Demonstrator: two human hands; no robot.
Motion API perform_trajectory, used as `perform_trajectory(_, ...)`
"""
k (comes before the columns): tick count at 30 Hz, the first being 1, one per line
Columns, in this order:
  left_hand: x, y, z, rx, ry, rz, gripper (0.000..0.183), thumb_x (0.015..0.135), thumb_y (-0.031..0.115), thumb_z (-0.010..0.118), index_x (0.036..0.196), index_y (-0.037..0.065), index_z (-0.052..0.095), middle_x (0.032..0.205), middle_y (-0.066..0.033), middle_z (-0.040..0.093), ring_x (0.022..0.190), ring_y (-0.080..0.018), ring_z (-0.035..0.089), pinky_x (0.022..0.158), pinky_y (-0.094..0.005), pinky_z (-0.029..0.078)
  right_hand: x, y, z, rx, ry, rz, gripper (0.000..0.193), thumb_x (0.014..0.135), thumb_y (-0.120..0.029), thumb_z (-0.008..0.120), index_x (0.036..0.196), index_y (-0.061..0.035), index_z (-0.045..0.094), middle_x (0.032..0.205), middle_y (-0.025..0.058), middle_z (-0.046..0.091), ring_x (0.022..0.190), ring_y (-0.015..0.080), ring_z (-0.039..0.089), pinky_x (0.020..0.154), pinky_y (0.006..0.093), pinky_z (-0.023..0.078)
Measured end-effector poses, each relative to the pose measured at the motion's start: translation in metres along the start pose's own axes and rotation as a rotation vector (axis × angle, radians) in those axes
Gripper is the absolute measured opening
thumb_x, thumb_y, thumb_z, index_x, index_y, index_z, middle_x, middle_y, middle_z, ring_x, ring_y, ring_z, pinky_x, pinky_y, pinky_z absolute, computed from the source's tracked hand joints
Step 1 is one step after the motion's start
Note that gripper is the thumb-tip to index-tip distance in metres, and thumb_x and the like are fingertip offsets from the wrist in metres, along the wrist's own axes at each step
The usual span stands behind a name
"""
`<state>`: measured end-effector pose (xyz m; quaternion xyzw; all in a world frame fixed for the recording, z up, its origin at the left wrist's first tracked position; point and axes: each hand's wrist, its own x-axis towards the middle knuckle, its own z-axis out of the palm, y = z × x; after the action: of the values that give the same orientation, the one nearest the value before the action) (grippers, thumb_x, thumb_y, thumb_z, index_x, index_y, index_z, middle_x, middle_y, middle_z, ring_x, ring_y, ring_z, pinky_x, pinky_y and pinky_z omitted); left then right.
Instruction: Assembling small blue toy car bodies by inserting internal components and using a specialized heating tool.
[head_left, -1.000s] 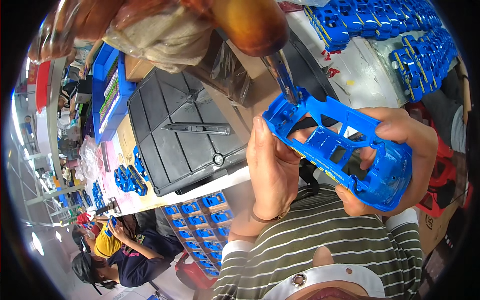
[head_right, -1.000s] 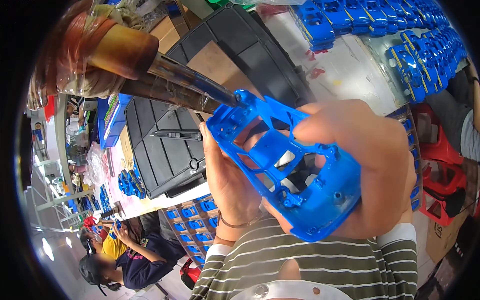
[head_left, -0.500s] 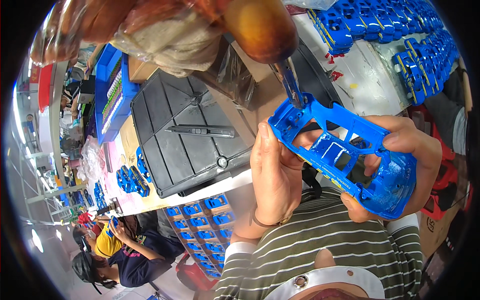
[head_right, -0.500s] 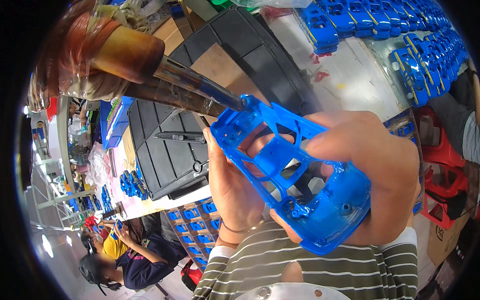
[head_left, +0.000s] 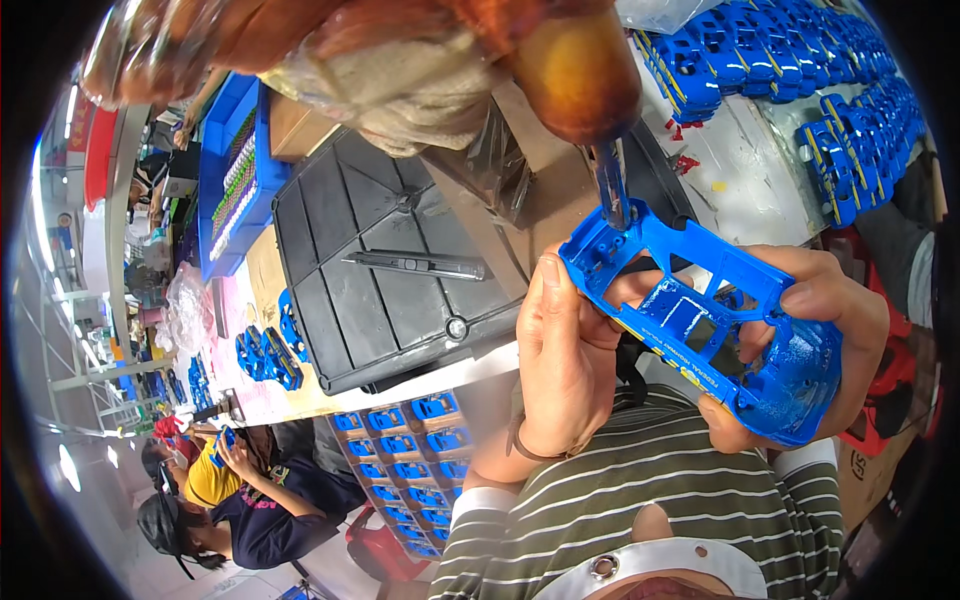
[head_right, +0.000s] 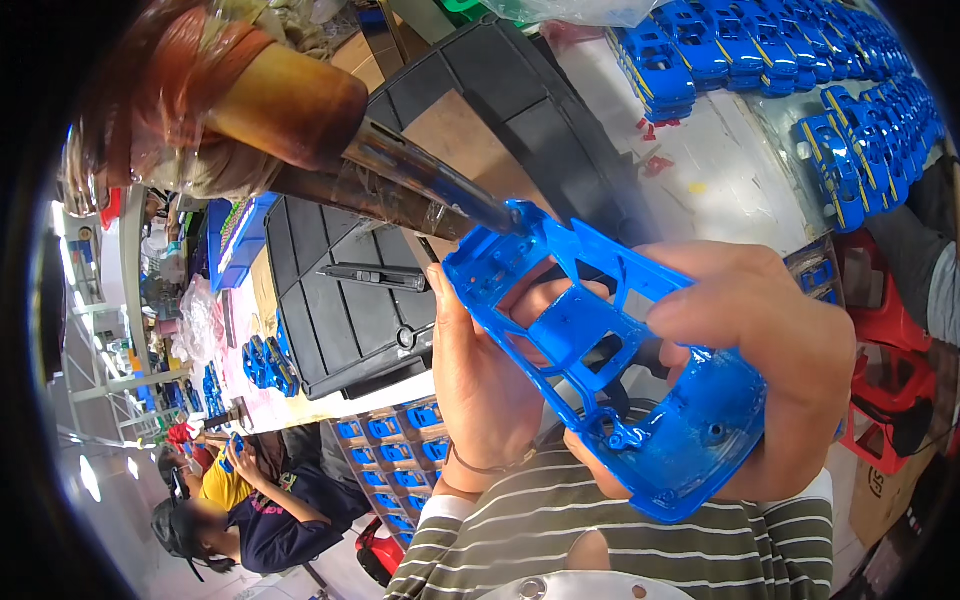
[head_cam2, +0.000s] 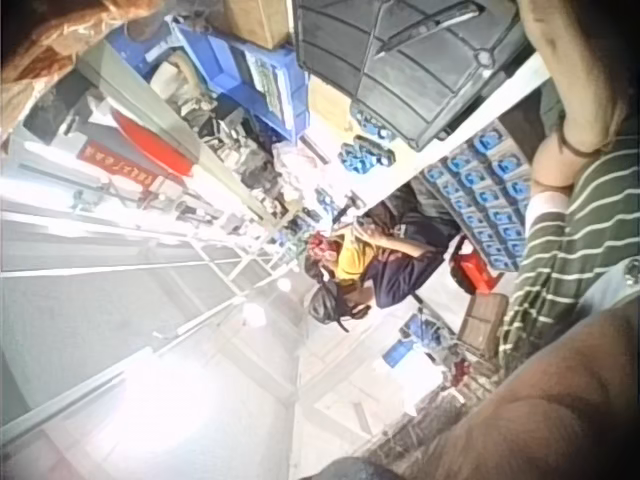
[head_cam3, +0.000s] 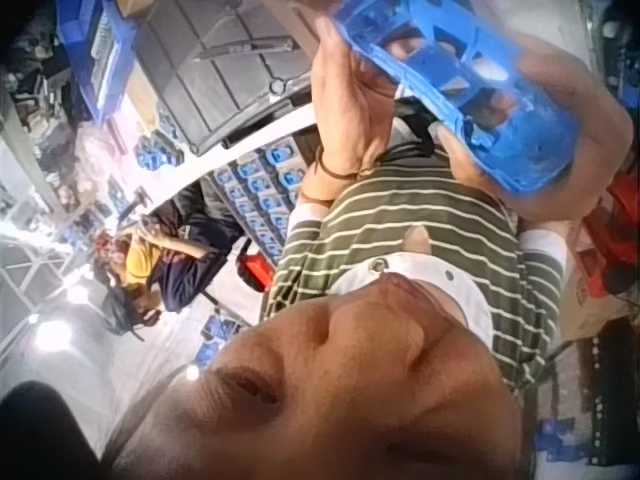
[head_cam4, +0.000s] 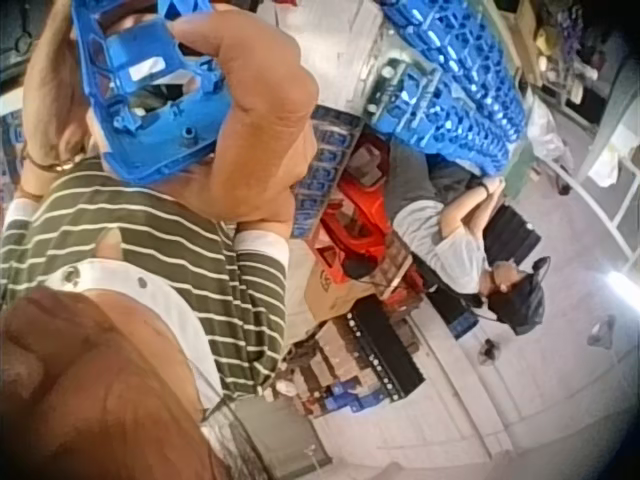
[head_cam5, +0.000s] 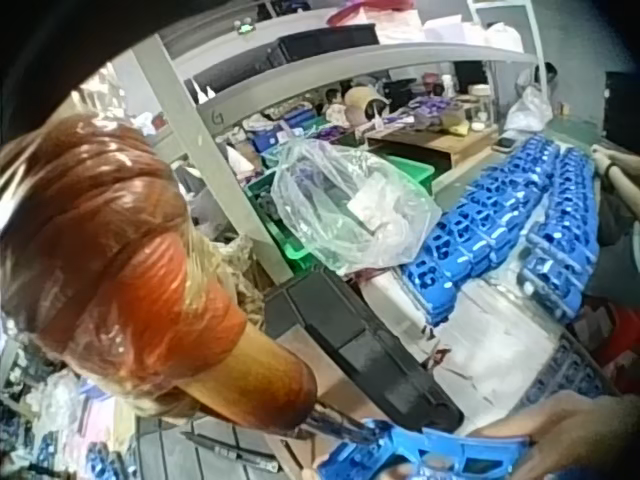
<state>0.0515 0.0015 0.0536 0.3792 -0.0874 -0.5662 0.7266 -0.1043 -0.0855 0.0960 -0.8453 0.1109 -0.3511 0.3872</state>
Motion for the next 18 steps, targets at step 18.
perform_trajectory(18,-0.001,0.0021,0.004,0.008,-0.004,0.026,0.042,0.1,0.037,0.029,0.114,0.001,0.047,0.099,-0.0135,0.063,0.091,-0.0181,0.064,0.081,-0.0317,0.052,0.0017,0.0111,0.0044,0.151,0.023,-0.069,0.083,0.064,-0.033,0.085,0.119,-0.0026,0.031,0.108,0.0284,0.053,0.093,0.0256,0.061,0.081,0.0303,0.048)
